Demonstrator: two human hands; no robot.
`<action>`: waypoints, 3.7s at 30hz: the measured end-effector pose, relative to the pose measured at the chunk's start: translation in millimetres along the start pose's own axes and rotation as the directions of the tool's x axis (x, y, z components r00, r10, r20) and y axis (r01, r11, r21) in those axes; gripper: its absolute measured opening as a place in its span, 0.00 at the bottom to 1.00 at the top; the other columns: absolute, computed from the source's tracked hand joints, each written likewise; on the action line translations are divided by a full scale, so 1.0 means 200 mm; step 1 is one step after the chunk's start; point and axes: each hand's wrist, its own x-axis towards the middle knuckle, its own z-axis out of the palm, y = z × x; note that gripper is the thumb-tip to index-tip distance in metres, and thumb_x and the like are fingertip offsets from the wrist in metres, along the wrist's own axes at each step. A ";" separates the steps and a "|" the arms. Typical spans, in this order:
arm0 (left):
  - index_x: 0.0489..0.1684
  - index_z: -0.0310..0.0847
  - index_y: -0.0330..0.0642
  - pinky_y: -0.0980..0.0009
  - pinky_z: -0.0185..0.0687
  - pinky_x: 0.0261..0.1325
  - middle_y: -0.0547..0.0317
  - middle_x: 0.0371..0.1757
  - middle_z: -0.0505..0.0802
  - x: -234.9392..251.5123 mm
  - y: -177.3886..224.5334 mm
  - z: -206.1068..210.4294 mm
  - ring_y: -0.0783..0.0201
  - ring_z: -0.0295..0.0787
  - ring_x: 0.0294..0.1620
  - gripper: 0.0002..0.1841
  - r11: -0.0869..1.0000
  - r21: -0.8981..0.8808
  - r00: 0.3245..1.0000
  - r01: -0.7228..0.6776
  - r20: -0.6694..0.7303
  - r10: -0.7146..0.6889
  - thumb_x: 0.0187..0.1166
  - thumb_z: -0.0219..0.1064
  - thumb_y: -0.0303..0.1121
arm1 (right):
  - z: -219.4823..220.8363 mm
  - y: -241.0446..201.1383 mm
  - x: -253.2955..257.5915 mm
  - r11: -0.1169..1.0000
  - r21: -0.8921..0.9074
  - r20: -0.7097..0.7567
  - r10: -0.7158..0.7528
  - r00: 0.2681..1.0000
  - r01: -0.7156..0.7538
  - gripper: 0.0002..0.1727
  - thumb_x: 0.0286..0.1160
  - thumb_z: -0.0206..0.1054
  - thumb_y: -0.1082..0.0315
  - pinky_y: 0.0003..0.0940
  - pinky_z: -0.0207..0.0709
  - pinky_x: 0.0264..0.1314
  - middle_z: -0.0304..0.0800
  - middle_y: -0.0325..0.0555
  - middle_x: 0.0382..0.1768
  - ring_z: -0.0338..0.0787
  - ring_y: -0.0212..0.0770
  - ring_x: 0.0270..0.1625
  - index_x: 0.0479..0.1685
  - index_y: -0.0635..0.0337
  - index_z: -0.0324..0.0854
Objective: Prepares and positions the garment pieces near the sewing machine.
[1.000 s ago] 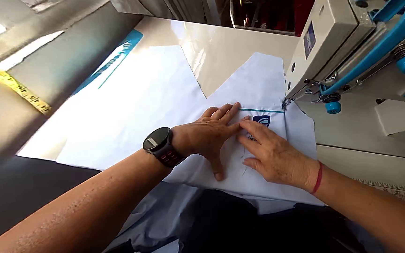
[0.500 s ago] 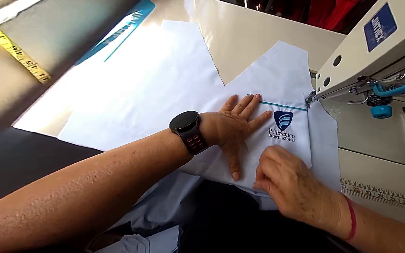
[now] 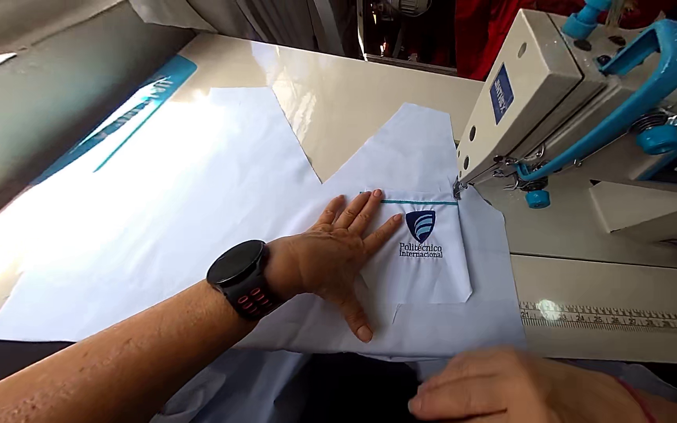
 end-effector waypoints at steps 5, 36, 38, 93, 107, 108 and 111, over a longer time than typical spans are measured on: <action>0.83 0.68 0.28 0.32 0.57 0.84 0.25 0.86 0.68 0.06 0.12 0.16 0.31 0.62 0.88 0.71 0.985 0.097 0.724 -0.143 -0.668 0.171 0.54 0.38 0.90 | -0.32 0.34 -0.10 0.709 -0.697 -0.232 -0.085 0.969 -0.105 0.12 0.82 0.59 0.74 0.35 0.84 0.64 0.96 0.51 0.49 0.93 0.46 0.57 0.48 0.61 0.91; 0.88 0.69 0.66 0.40 0.50 0.89 0.40 0.91 0.66 0.14 0.02 0.32 0.43 0.56 0.93 0.31 0.952 0.233 0.676 -0.198 -0.671 0.305 0.91 0.33 0.57 | -0.17 0.43 -0.11 0.843 -0.535 -0.157 -0.043 0.987 -0.049 0.13 0.73 0.54 0.76 0.34 0.78 0.74 0.95 0.49 0.55 0.88 0.46 0.70 0.32 0.58 0.87; 0.88 0.68 0.66 0.39 0.50 0.88 0.43 0.91 0.66 0.14 0.02 0.32 0.43 0.55 0.93 0.31 0.951 0.241 0.677 -0.192 -0.669 0.307 0.91 0.33 0.56 | -0.17 0.42 -0.12 0.844 -0.534 -0.152 -0.030 0.988 -0.057 0.14 0.74 0.53 0.76 0.33 0.79 0.73 0.96 0.49 0.53 0.90 0.46 0.68 0.42 0.58 0.86; 0.71 0.80 0.43 0.45 0.61 0.87 0.43 0.80 0.81 0.21 0.24 0.32 0.46 0.69 0.87 0.42 0.894 0.183 0.600 -0.408 -0.685 0.414 0.82 0.43 0.71 | -0.12 0.49 -0.20 0.815 -0.559 -0.241 0.013 0.970 -0.150 0.23 0.78 0.49 0.79 0.36 0.73 0.78 0.93 0.40 0.64 0.86 0.42 0.72 0.57 0.54 0.90; 0.82 0.75 0.65 0.43 0.52 0.90 0.47 0.88 0.72 0.13 0.26 0.36 0.51 0.60 0.92 0.37 0.869 0.220 0.618 -0.443 -0.627 0.474 0.83 0.39 0.70 | -0.10 0.36 -0.12 0.901 -0.288 -0.460 0.168 0.872 -0.325 0.14 0.77 0.61 0.68 0.26 0.77 0.67 0.97 0.39 0.49 0.89 0.36 0.62 0.39 0.56 0.95; 0.82 0.75 0.66 0.43 0.52 0.90 0.46 0.88 0.72 0.13 0.26 0.36 0.50 0.60 0.92 0.36 0.870 0.217 0.614 -0.443 -0.634 0.471 0.83 0.39 0.70 | -0.09 0.37 -0.09 0.888 -0.303 -0.495 0.165 0.853 -0.347 0.12 0.76 0.63 0.67 0.26 0.78 0.65 0.96 0.40 0.47 0.89 0.37 0.59 0.37 0.56 0.95; 0.81 0.76 0.70 0.42 0.55 0.88 0.38 0.85 0.73 0.12 0.26 0.37 0.40 0.61 0.90 0.36 0.884 0.206 0.609 -0.420 -0.658 0.443 0.82 0.40 0.72 | -0.04 0.41 -0.09 0.856 -0.397 -0.481 0.114 0.869 -0.332 0.12 0.77 0.65 0.65 0.29 0.79 0.60 0.96 0.40 0.45 0.89 0.39 0.57 0.33 0.55 0.95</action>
